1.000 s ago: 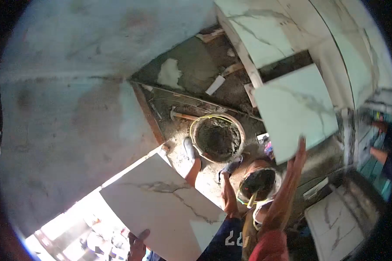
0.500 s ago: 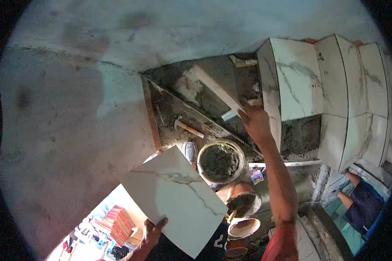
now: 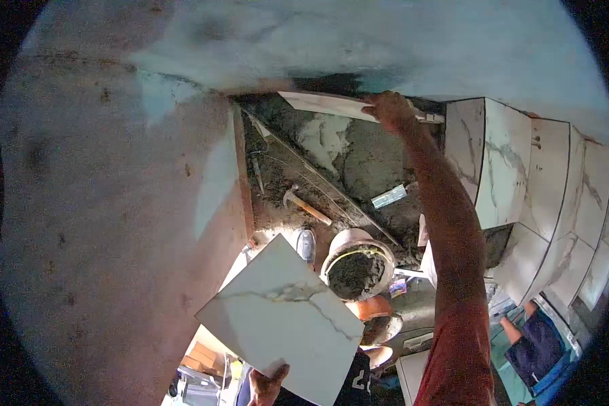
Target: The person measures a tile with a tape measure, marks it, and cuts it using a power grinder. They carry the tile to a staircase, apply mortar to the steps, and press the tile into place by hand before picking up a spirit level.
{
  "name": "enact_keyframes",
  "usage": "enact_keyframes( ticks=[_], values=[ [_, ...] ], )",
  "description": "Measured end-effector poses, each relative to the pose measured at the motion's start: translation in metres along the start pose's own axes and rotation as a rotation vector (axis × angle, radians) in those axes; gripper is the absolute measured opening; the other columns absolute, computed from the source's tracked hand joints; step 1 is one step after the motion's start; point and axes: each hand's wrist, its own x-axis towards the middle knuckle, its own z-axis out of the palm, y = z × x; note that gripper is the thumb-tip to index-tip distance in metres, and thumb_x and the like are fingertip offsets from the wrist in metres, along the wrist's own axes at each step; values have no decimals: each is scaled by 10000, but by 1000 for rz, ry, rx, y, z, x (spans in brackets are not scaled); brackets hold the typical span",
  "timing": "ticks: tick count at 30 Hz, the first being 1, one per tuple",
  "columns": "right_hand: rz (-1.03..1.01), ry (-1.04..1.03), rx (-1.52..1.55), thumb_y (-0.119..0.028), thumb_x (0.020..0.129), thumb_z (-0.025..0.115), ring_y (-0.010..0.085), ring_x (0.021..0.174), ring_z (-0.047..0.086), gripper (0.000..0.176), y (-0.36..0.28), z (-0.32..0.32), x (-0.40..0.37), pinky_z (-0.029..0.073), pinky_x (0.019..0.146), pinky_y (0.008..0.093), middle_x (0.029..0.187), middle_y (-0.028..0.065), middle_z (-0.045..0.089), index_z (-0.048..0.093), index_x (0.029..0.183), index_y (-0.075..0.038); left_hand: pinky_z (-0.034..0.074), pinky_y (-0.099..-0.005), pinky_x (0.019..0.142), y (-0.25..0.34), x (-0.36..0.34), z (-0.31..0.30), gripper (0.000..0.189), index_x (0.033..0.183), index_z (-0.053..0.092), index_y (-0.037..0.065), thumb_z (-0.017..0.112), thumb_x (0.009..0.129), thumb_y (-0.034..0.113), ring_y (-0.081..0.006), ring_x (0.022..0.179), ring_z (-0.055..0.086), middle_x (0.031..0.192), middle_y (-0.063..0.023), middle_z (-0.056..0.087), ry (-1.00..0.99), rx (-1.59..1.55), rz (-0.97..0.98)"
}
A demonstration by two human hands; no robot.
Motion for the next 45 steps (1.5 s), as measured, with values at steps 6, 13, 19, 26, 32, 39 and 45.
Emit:
enact_keyframes(
  ticks=[6,13,19,26,32,39,45],
  values=[
    [-32,156,4,-411,862,486,271,778,624,425,37,20,29,501,733,420,845,110,640,530,1143,-95,480,-320,700,-10,-6,-2,245,943,602,-15,668,769,144,-219,811,603,874,-119,637,-51,22,21],
    [7,630,-294,-211,795,603,305,835,579,384,21,35,29,510,697,400,969,147,551,464,1120,-61,468,-333,725,-1,-6,-2,296,1002,570,-9,668,770,146,-212,856,573,919,-113,609,-57,57,-21],
    [106,856,-298,-142,839,536,406,1054,458,466,8,65,22,386,910,506,1135,236,466,336,1253,-65,449,-362,769,-11,-3,0,398,1074,557,-2,697,751,186,-226,900,550,956,-99,599,-35,135,14],
    [446,718,1013,-179,838,576,268,956,534,276,-59,88,-172,423,823,338,980,168,562,532,1038,7,471,-320,708,26,-2,1,309,921,598,-6,716,702,178,-193,772,592,841,-96,634,-59,352,225],
    [1227,422,1198,-222,899,476,267,948,520,280,-120,142,-452,433,809,370,975,136,563,518,1035,20,460,-322,728,43,-18,13,326,947,586,-27,714,705,149,-194,810,583,873,-106,626,-156,478,288],
    [1592,641,2392,-520,855,454,194,932,520,560,-201,122,-571,447,714,377,1012,100,553,434,1150,-45,458,-311,736,32,-41,62,347,994,550,-17,714,707,87,-174,813,555,896,-89,595,-423,570,418],
    [1919,704,2324,-533,825,504,232,994,517,570,-195,191,-614,423,845,392,1054,52,553,429,1212,-122,448,-356,793,29,-75,152,459,1081,504,-22,683,758,250,-194,873,552,943,-116,583,-613,786,470]
  ],
)
